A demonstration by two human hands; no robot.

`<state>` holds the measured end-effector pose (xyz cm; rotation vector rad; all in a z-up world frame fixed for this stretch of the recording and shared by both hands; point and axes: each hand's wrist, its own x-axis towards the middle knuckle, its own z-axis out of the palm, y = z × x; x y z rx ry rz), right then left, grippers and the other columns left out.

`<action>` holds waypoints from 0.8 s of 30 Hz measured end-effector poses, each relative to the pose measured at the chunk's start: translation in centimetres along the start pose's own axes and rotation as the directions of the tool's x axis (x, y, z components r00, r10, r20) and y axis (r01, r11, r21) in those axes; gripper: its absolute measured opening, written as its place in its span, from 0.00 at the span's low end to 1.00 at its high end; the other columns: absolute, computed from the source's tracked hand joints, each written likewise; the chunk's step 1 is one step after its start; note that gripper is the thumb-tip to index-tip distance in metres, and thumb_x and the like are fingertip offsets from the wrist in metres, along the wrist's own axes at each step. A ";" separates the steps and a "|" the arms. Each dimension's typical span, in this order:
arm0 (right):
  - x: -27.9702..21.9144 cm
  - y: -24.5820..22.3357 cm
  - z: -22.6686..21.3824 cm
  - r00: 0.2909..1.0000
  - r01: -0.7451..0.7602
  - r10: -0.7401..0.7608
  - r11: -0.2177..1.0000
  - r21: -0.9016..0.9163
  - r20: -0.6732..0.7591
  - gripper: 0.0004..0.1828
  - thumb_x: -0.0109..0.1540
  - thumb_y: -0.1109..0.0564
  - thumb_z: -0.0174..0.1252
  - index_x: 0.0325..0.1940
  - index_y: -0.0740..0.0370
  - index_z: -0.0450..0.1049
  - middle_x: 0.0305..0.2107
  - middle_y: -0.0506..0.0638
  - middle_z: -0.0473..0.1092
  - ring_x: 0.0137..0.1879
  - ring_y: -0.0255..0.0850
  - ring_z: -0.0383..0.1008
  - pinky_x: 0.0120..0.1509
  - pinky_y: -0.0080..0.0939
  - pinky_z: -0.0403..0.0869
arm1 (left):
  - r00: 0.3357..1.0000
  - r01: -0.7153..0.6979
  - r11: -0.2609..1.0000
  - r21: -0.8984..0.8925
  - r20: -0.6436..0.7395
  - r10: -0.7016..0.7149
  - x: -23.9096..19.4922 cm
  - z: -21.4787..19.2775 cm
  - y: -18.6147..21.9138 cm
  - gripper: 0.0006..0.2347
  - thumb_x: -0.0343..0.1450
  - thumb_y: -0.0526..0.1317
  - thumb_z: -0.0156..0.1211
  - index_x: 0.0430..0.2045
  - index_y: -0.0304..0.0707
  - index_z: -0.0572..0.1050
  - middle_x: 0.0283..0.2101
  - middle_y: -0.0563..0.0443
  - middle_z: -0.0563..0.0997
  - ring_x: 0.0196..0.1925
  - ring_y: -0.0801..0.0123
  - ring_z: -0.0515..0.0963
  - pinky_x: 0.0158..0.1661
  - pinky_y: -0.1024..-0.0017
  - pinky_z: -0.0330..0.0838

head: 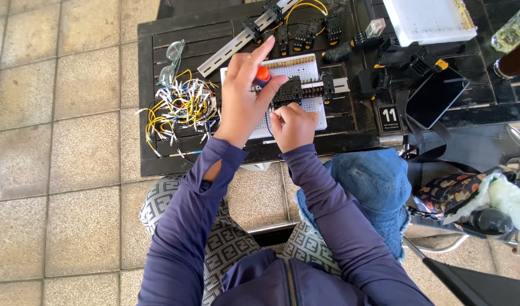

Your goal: The person uses a screwdriver to tighten screws on a breadboard setup containing electronic components and wires. They repeatedly insert wires into the board and secure them with the tool.

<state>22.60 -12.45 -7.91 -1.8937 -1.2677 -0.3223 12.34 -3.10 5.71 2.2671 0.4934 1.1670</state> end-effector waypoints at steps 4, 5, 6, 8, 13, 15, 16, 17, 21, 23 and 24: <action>0.1 0.0 0.0 1.000 -0.021 0.021 1.000 -0.004 0.014 0.12 0.58 0.55 0.66 0.24 0.47 0.69 0.23 0.39 0.65 0.25 0.45 0.66 0.38 0.48 0.57 | 0.995 -0.048 0.997 -0.054 -0.085 0.043 0.4 -0.6 1.1 0.21 0.78 0.34 0.68 0.64 0.52 0.69 0.48 0.54 0.78 0.49 0.70 0.80 0.56 0.73 0.75; 0.2 0.0 -0.1 0.999 -0.026 0.025 1.000 0.011 0.027 0.12 0.58 0.56 0.66 0.24 0.48 0.69 0.23 0.39 0.66 0.25 0.44 0.66 0.39 0.48 0.57 | 0.993 -0.109 0.993 -0.039 -0.037 0.108 0.5 -0.8 1.0 0.17 0.79 0.33 0.62 0.64 0.45 0.69 0.48 0.51 0.80 0.47 0.68 0.80 0.53 0.71 0.75; 0.2 -0.1 -0.2 0.999 -0.030 0.029 0.999 0.025 0.040 0.12 0.58 0.56 0.66 0.24 0.49 0.70 0.23 0.39 0.66 0.26 0.43 0.66 0.40 0.48 0.58 | 0.985 -0.171 0.985 -0.027 0.012 0.171 0.5 -0.9 0.9 0.15 0.81 0.32 0.56 0.63 0.39 0.69 0.48 0.47 0.81 0.46 0.65 0.80 0.50 0.68 0.76; 0.7 -0.1 -0.6 1.000 0.001 -0.003 0.999 0.053 0.030 0.12 0.58 0.58 0.66 0.23 0.50 0.69 0.23 0.41 0.66 0.25 0.42 0.66 0.35 0.46 0.58 | 0.982 -0.167 0.984 -0.062 0.076 0.172 0.4 -1.2 0.7 0.17 0.82 0.32 0.55 0.66 0.41 0.63 0.54 0.44 0.81 0.54 0.61 0.81 0.63 0.58 0.69; 1.9 1.8 -2.3 0.978 0.064 -0.062 0.998 -0.007 0.202 0.08 0.58 0.48 0.68 0.29 0.47 0.77 0.24 0.38 0.71 0.23 0.41 0.69 0.39 0.52 0.62 | 0.963 -0.110 0.990 -0.090 0.236 0.129 0.9 -2.5 0.7 0.20 0.83 0.32 0.51 0.70 0.39 0.56 0.67 0.38 0.75 0.68 0.53 0.78 0.78 0.47 0.54; 2.9 2.7 -4.2 0.865 0.097 -0.028 0.989 -0.114 0.500 0.15 0.58 0.40 0.67 0.43 0.47 0.82 0.23 0.38 0.74 0.28 0.37 0.72 0.45 0.52 0.69 | 0.965 -0.128 0.987 0.095 0.242 0.102 1.0 -2.6 1.1 0.14 0.81 0.37 0.52 0.63 0.43 0.65 0.60 0.47 0.79 0.60 0.55 0.80 0.69 0.47 0.63; 3.3 3.0 -5.5 0.865 0.099 -0.029 0.989 -0.113 0.501 0.15 0.58 0.40 0.67 0.43 0.47 0.82 0.23 0.38 0.74 0.28 0.37 0.72 0.45 0.52 0.69 | 0.965 -0.127 0.987 0.096 0.241 0.101 1.0 -2.8 1.3 0.14 0.81 0.37 0.52 0.63 0.43 0.65 0.60 0.47 0.79 0.60 0.55 0.80 0.69 0.47 0.63; 3.7 3.3 -6.8 0.874 0.103 -0.067 0.993 -0.049 0.481 0.11 0.59 0.42 0.68 0.33 0.47 0.80 0.23 0.36 0.75 0.30 0.37 0.73 0.41 0.48 0.67 | 0.968 -0.124 0.984 0.126 0.234 0.092 1.1 -2.9 1.5 0.13 0.81 0.37 0.53 0.61 0.43 0.66 0.55 0.50 0.80 0.54 0.59 0.82 0.62 0.52 0.67; 4.6 5.2 -10.9 0.836 -0.003 0.059 0.995 -0.103 0.545 0.11 0.60 0.40 0.65 0.26 0.41 0.79 0.29 0.29 0.77 0.37 0.33 0.77 0.49 0.54 0.63 | 0.969 -0.077 0.990 0.118 0.241 0.047 1.2 -3.1 1.9 0.13 0.81 0.38 0.53 0.61 0.45 0.66 0.50 0.56 0.81 0.51 0.64 0.83 0.56 0.55 0.71; 5.1 5.4 -12.3 0.787 -0.091 0.107 0.994 -0.056 0.608 0.08 0.60 0.43 0.65 0.29 0.43 0.82 0.30 0.32 0.79 0.39 0.32 0.78 0.53 0.48 0.65 | 0.971 -0.076 0.989 0.130 0.234 0.044 1.1 -2.9 2.0 0.13 0.81 0.37 0.53 0.61 0.46 0.66 0.49 0.56 0.81 0.49 0.65 0.83 0.56 0.57 0.70; 5.3 5.5 -13.0 0.730 -0.180 0.143 0.984 -0.014 0.668 0.06 0.60 0.46 0.65 0.33 0.44 0.85 0.30 0.36 0.81 0.40 0.32 0.79 0.57 0.42 0.66 | 0.973 -0.075 0.987 0.144 0.225 0.042 1.1 -2.7 2.1 0.13 0.80 0.37 0.53 0.60 0.46 0.66 0.48 0.56 0.81 0.48 0.65 0.83 0.55 0.58 0.70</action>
